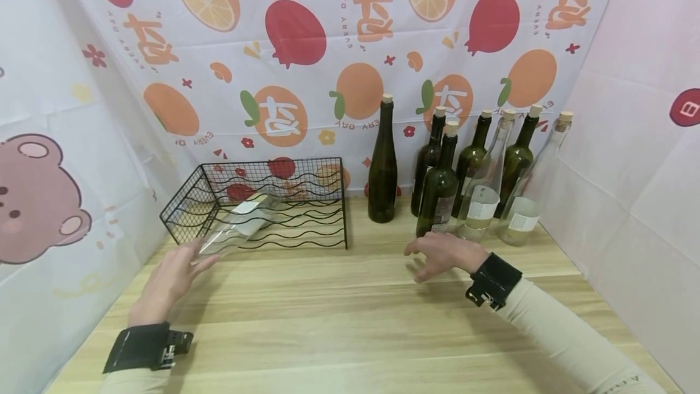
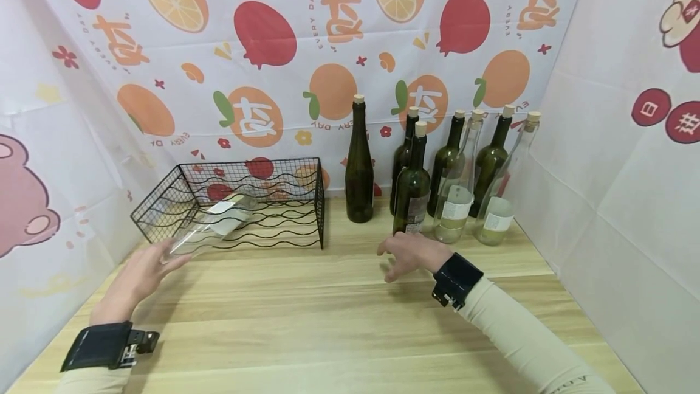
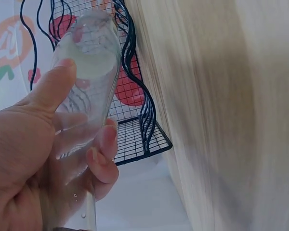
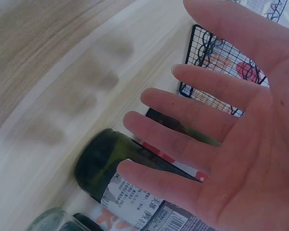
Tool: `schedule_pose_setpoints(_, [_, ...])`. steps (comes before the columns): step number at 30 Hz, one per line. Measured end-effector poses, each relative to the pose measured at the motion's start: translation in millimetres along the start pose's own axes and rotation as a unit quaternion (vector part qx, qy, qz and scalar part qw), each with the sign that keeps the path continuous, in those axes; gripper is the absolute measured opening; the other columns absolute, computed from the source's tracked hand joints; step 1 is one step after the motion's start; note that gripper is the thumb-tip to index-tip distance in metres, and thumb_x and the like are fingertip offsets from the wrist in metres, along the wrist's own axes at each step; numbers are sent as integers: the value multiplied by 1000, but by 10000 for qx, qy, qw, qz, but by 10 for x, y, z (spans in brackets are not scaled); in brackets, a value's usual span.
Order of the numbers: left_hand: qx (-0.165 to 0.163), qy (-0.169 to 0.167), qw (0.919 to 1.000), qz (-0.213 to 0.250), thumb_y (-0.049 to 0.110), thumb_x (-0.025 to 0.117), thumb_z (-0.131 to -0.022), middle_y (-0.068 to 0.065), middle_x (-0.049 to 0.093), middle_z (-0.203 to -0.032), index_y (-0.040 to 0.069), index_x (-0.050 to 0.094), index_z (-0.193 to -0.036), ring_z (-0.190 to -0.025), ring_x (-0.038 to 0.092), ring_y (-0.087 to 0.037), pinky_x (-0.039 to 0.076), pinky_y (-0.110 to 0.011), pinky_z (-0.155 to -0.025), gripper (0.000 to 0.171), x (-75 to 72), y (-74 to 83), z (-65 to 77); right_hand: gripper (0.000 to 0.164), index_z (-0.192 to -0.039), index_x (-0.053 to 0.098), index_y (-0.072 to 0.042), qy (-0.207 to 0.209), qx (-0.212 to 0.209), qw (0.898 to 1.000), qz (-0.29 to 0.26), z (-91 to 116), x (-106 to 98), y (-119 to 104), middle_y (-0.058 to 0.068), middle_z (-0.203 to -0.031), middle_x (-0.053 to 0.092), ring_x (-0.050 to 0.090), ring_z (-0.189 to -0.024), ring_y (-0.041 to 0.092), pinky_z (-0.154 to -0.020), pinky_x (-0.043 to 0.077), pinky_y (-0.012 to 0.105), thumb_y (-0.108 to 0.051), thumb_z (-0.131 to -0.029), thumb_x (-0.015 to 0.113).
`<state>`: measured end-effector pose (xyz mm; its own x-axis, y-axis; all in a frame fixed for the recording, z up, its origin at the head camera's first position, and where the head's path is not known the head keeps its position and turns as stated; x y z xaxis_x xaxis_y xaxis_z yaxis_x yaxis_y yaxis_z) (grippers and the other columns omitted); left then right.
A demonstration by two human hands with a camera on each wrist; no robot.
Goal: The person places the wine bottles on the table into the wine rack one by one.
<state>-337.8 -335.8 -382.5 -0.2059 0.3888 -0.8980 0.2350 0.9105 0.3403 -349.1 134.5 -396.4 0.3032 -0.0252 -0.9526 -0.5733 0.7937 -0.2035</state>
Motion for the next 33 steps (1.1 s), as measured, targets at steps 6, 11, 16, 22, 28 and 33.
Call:
schedule_pose_setpoints(6, [-79, 196, 9997, -115, 28, 69, -99, -20, 66, -84, -7, 58, -126, -80, 65, -40, 53, -57, -68, 45, -40, -39, -8, 62, -137, 64, -8, -3, 49, 10000, -46, 12, 6, 16, 12, -136, 67, 64, -119, 35, -99, 54, 53, -34, -84, 84])
schedule_pose_setpoints(11, [-60, 437, 9988, -202, 24, 71, -98, -9, 54, -72, -1, 56, -96, -67, 55, -26, 46, -42, -56, 29, -73, -48, -15, 62, -137, 64, -8, -2, 76, 9999, -67, 18, 0, 29, 12, -137, 67, 64, -120, 35, -100, 53, 53, -34, -85, 83])
schedule_pose_setpoints(16, [-50, 551, 9980, -303, 21, 72, -96, -9, 51, -71, 0, 53, -91, -65, 52, -24, 43, -40, -55, 29, -78, -76, -4, 61, -138, 64, -9, -20, 83, 10000, -35, 14, 3, 24, 11, -137, 66, 62, -123, 35, -102, 52, 54, -36, -86, 82])
schedule_pose_setpoints(22, [-133, 510, 9980, -348, 20, 71, -98, -13, 53, -74, -3, 53, -95, -67, 55, -29, 47, -46, -56, 29, -73, -118, -12, 61, -138, 64, -9, -10, 71, 10000, -27, 17, 10, 20, 11, -138, 66, 61, -125, 36, -103, 51, 55, -36, -86, 82])
schedule_pose_setpoints(28, [-264, 543, 9976, -327, 18, 69, -99, -25, 58, -84, -8, 53, -101, -76, 61, -42, 51, -56, -63, 30, -83, -129, -23, 60, -137, 64, -9, -23, 88, 9999, -87, 12, 22, 30, 11, -138, 66, 61, -124, 36, -103, 51, 55, -35, -86, 82])
schedule_pose_setpoints(33, [-328, 578, 9973, -322, 15, 68, -99, -37, 59, -96, -14, 51, -113, -88, 60, -54, 50, -65, -74, 37, -66, -127, -41, 60, -137, 64, -10, -32, 153, 9998, -74, 17, 22, 60, 11, -138, 66, 61, -124, 35, -103, 51, 55, -36, -86, 83])
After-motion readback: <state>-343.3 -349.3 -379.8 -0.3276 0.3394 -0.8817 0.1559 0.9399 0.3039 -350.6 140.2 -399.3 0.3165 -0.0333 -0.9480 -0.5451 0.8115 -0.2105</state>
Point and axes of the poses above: each hand's wrist, its own z-axis away from the middle knuckle, its own x-axis out of the palm, y = z × x, the point moved 10 cm from there along -z, towards the middle knuckle
